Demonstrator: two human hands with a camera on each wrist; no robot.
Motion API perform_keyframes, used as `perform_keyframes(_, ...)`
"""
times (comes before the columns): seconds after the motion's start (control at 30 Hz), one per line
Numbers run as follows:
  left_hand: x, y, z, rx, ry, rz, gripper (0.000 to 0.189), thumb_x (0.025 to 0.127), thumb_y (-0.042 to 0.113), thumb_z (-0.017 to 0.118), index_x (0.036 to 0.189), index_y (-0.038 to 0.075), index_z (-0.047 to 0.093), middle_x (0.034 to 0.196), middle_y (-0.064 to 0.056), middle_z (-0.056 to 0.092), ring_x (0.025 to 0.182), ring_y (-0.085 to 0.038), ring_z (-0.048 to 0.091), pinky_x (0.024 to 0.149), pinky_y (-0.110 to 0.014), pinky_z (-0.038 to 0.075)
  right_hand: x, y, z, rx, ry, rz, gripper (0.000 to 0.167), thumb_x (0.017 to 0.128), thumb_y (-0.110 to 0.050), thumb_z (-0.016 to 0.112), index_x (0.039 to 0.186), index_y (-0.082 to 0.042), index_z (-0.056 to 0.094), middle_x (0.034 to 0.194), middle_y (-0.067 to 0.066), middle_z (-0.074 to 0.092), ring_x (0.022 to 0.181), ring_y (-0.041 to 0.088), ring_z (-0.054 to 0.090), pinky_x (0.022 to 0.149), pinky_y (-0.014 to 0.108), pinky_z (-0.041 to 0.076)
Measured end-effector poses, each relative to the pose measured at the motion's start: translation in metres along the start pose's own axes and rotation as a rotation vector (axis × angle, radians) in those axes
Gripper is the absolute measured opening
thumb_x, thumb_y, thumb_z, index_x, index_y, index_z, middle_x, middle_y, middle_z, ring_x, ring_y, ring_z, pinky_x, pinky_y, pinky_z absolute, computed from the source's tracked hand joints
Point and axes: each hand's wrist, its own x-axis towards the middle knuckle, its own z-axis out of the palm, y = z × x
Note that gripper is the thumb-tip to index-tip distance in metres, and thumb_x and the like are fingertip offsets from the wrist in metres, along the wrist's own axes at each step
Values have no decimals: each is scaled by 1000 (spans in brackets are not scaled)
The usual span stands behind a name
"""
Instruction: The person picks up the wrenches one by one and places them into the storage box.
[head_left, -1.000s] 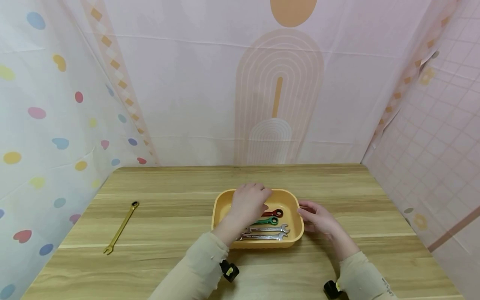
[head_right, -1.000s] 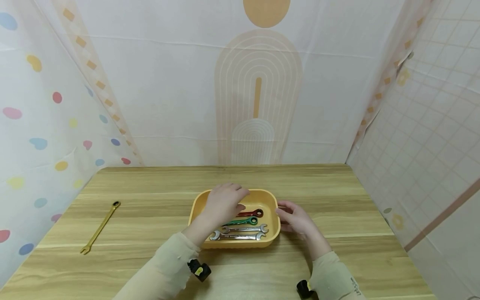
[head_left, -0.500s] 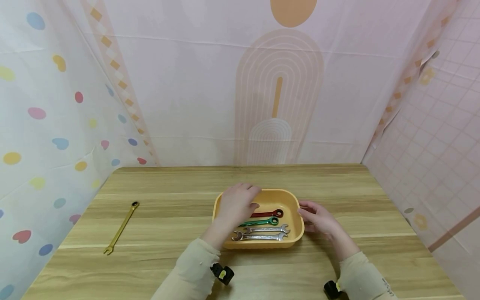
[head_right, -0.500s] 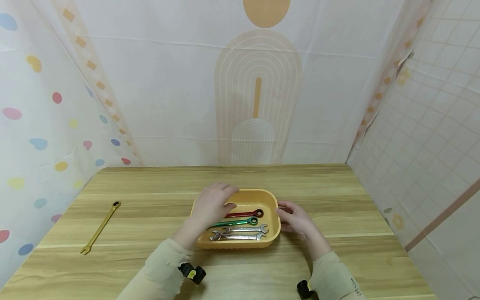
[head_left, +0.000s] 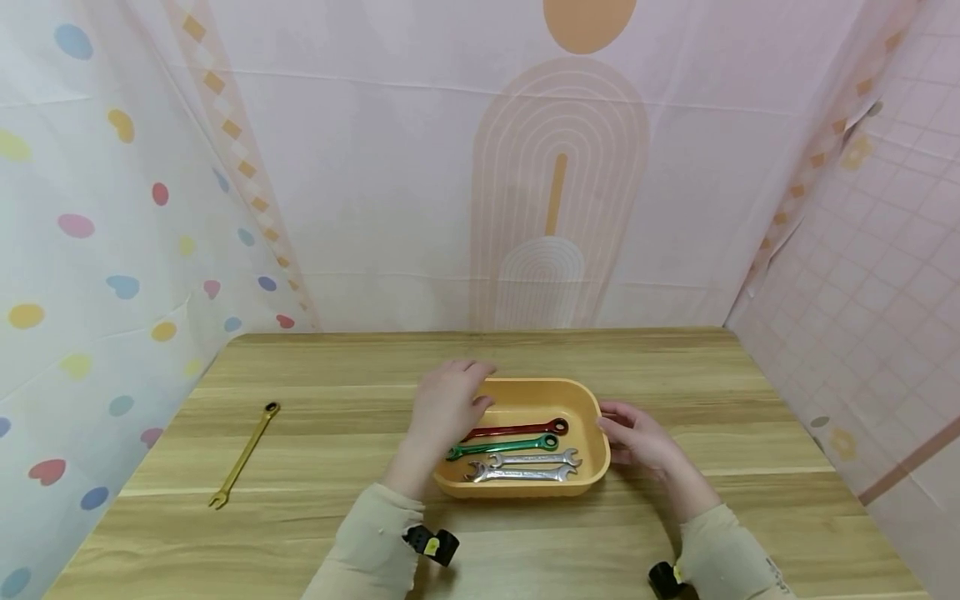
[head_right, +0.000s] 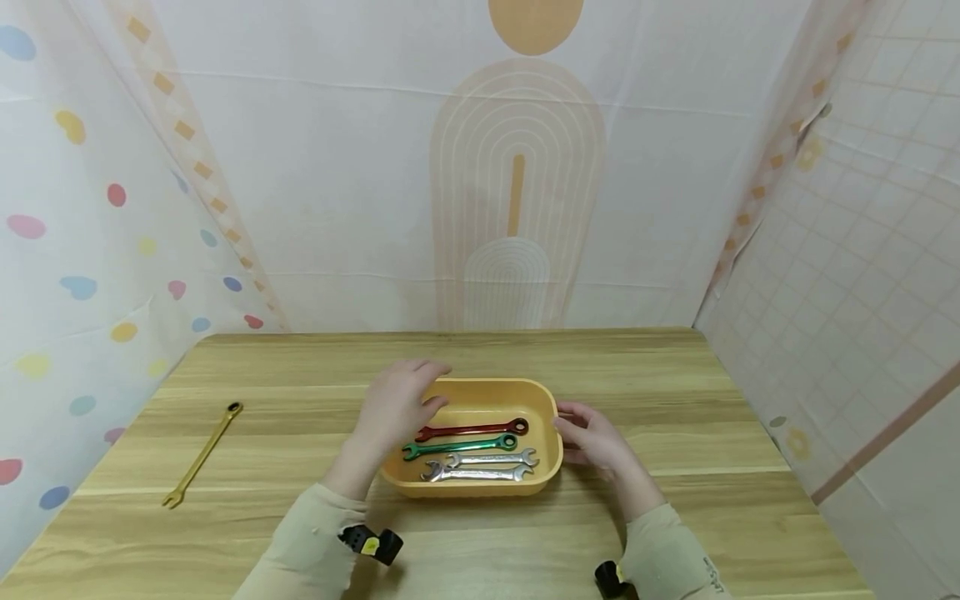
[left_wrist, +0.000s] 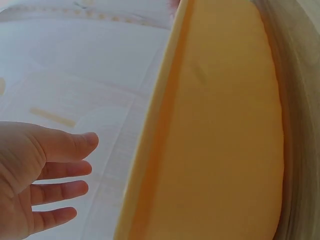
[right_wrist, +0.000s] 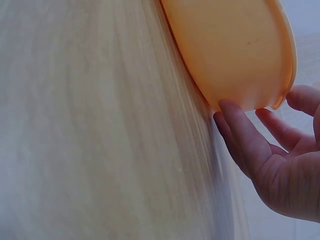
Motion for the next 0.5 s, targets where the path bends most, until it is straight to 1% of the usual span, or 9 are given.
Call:
perform_keyframes(0.13,-2,-6,-5,-9,-9,-30,40,80,17,84,117,9,70,112,-9,70,101,-31,65,85,-48,53,-1,0,-1,0,3,5,55,100,-13,57,144,13,34,123,21,54,95,18,63,80,36,58)
perform_keyframes(0.37,-3,-16,-11,7,-11,-37,41,80,18,84,117,9,70,113,-9,70,102,-31,65,86,-47,53,-1,0,-2,-5,10,10,55,100,-13,56,144,12,35,122,20,54,95,18,63,80,36,57)
perform_keyframes(0.5,-5,-22,-12,24,-13,-59,40,80,18,84,117,10,70,115,-9,70,104,-31,64,88,-48,52,-1,1,-2,-10,9,8,55,101,-13,56,144,13,34,123,21,53,96,18,63,80,37,57)
